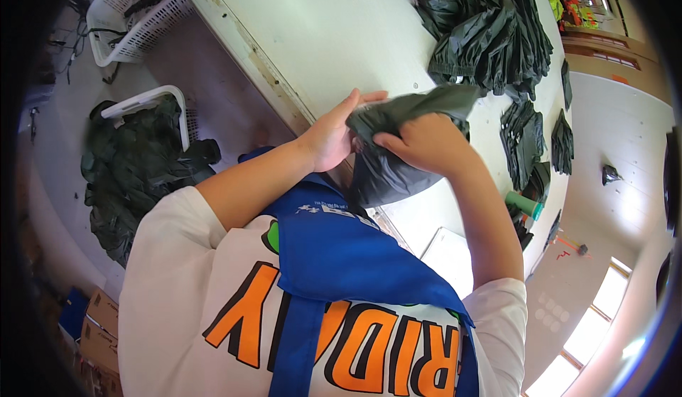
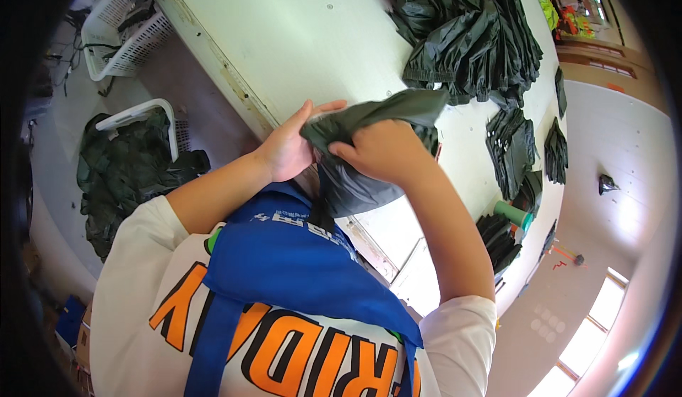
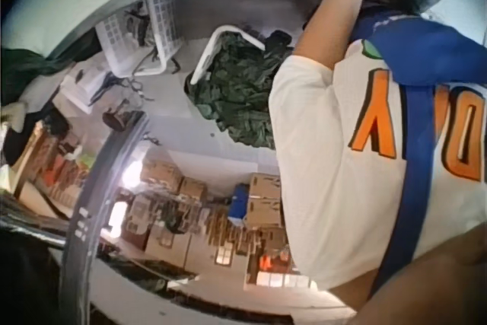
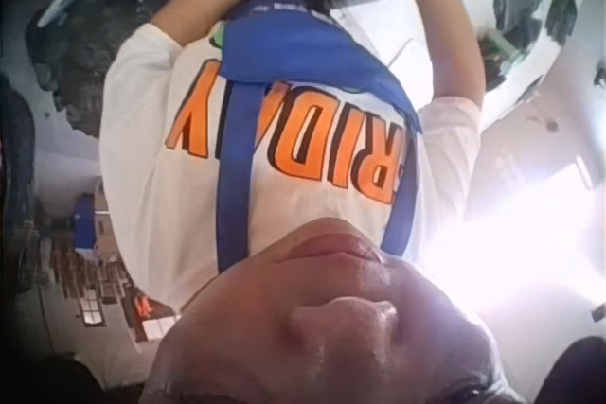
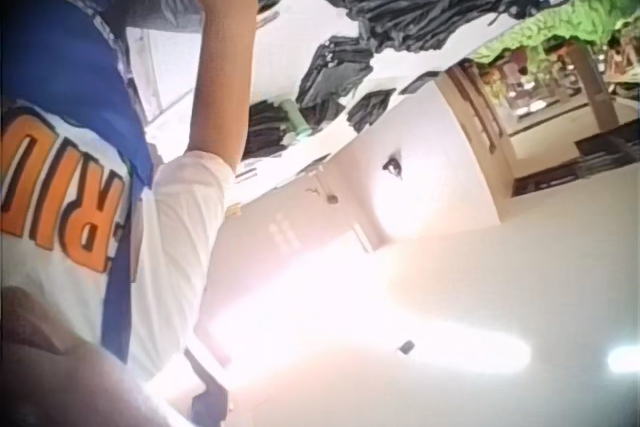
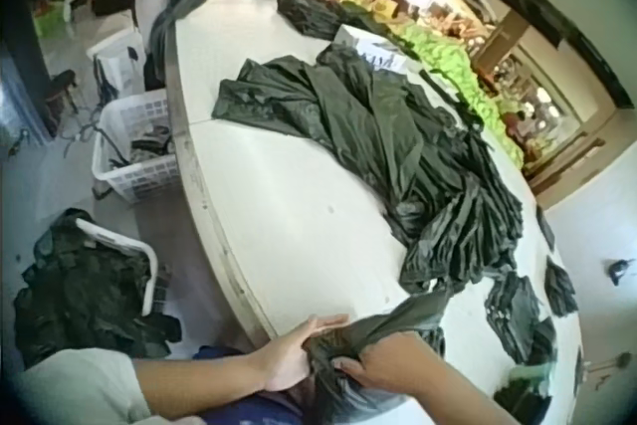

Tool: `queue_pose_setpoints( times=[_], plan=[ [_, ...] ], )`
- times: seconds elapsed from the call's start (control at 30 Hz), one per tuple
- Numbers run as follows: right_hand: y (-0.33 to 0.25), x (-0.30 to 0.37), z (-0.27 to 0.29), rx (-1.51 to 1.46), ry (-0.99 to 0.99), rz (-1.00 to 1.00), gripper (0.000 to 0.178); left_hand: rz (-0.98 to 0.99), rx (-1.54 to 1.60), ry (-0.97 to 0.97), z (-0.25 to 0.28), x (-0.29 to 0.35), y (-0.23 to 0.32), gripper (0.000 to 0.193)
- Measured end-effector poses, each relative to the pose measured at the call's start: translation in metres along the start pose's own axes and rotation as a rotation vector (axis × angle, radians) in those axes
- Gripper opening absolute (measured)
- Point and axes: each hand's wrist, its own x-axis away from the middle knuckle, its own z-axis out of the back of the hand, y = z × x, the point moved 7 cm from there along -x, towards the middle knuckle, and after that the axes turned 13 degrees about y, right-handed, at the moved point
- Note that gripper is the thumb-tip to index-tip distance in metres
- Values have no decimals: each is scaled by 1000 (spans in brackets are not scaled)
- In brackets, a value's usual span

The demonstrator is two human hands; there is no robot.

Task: The person folds a dark green jacket on a white table, trims a tag with scissors, and places the folded jacket into a clear plastic packaging bag. The person then seals the bag and places it into a white plastic basket.

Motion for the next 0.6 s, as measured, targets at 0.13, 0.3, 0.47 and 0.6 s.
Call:
queue_pose_setpoints(
  times=[0.13, 0.3, 0.47, 0.6],
  plan=[
    [-20, -37, -15, 138, 242, 8, 42, -19, -231, 262, 45, -11, 10, 58],
    [-14, -11, 29, -433, 767, 134, 26, -380, -653, 587, 93, 1, 54, 38],
    [47, -2, -15, -363, 1026, -202, 38, -993, -1552, 479, 3, 24, 101, 31],
    [42, -17, -54, -470, 1044, -219, 49, -880, -1817, 455, -14, -7, 97, 21]
  ],
)
